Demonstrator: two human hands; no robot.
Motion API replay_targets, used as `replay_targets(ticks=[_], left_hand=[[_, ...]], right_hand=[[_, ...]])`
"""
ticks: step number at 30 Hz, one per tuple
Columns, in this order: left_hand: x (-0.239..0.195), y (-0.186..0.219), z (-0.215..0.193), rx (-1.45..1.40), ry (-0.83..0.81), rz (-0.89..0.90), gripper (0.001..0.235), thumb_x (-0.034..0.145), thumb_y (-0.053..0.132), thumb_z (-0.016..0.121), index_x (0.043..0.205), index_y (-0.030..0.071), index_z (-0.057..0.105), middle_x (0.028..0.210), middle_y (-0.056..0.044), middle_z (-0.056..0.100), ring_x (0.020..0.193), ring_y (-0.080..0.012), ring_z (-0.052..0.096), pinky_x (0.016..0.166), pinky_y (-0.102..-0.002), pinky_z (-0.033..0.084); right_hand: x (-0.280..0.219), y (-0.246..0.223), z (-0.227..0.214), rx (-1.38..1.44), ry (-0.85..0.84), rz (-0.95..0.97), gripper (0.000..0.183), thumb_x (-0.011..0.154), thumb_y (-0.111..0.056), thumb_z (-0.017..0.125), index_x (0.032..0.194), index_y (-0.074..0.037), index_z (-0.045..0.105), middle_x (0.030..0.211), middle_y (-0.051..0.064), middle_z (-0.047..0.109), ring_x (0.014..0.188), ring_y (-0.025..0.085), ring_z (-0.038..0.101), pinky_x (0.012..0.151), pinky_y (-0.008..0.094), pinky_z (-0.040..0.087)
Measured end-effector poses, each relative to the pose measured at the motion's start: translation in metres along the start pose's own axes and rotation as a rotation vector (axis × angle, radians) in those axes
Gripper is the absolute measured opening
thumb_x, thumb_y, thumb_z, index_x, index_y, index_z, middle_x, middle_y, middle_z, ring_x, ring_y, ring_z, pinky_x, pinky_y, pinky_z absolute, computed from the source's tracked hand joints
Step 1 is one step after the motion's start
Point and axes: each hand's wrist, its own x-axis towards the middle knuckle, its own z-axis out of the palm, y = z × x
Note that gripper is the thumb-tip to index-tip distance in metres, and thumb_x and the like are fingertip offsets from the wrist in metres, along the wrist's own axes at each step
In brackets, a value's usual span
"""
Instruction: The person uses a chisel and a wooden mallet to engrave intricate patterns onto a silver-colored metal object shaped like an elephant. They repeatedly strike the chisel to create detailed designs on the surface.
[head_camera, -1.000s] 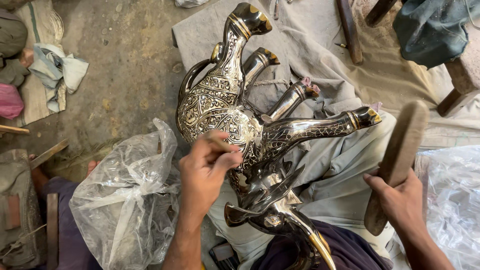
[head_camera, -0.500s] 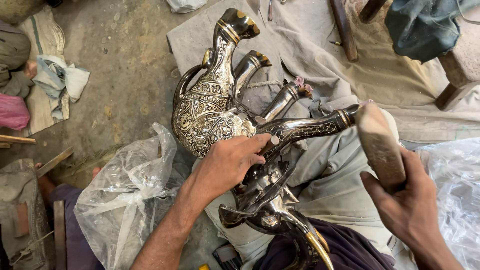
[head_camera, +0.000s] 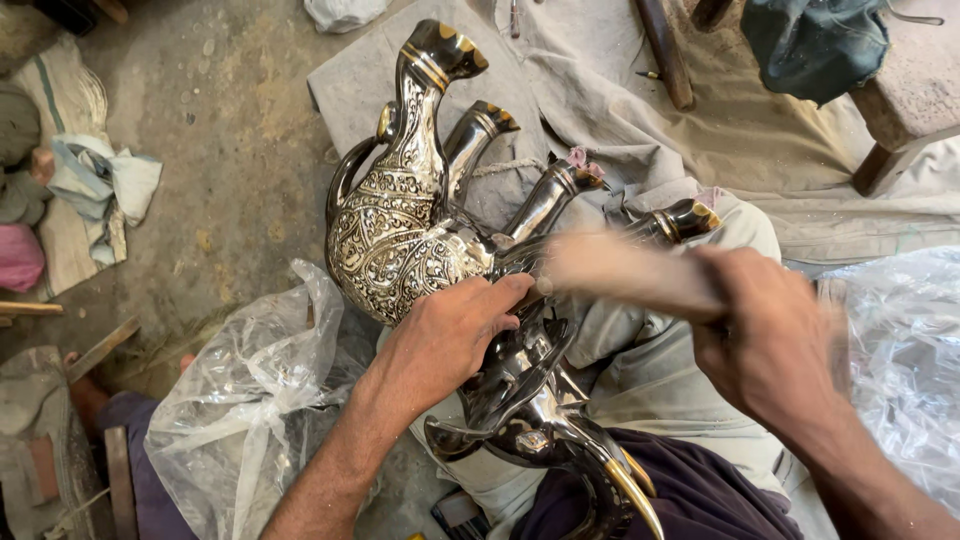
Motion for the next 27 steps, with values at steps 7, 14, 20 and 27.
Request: replay_targets(ticks=[7, 14, 20, 27], left_hand=[[0.000, 0.000, -0.001, -0.041, -0.015, -0.041, 0.041, 0.090, 0.010, 0.075, 0.129, 0.010, 0.063, 0.083, -0.012, 0.065, 0.071, -0.0286, 0.069, 0.061, -0.042, 0.057], [0.002, -0.001, -0.002, -0.029, -0.017, -0.019, 0.041, 0.090, 0.011, 0.075, 0.130, 0.010, 0.063, 0.082, -0.012, 0.063, 0.069, -0.0279, 0.068, 0.059, -0.041, 0.056], [0.002, -0.001, -0.003, -0.015, -0.043, -0.032, 0.039, 0.091, 0.011, 0.075, 0.128, 0.011, 0.063, 0.079, -0.011, 0.060, 0.067, -0.0277, 0.066, 0.057, -0.042, 0.055], [0.004, -0.002, -0.004, -0.020, 0.003, 0.033, 0.041, 0.089, 0.010, 0.073, 0.129, 0.012, 0.062, 0.082, -0.010, 0.061, 0.071, -0.0272, 0.067, 0.060, -0.041, 0.055]], right_hand=[[-0.005, -0.005, -0.002, -0.220, 0.009, -0.044, 0.050, 0.074, -0.005, 0.076, 0.122, -0.008, 0.062, 0.102, 0.011, 0.071, 0.096, 0.027, 0.069, 0.085, 0.042, 0.053], [-0.008, -0.012, -0.009, -0.662, -0.107, -0.157, 0.059, 0.069, -0.005, 0.078, 0.125, -0.013, 0.065, 0.098, 0.005, 0.073, 0.096, 0.023, 0.070, 0.083, 0.040, 0.053], [-0.014, -0.010, -0.010, -0.581, -0.103, -0.170, 0.062, 0.067, -0.003, 0.076, 0.127, -0.008, 0.063, 0.102, 0.010, 0.074, 0.095, 0.026, 0.071, 0.081, 0.043, 0.053], [-0.018, -0.018, -0.010, -0.342, -0.056, -0.019, 0.052, 0.071, -0.005, 0.075, 0.121, -0.008, 0.059, 0.099, 0.009, 0.074, 0.090, 0.027, 0.073, 0.079, 0.042, 0.056]])
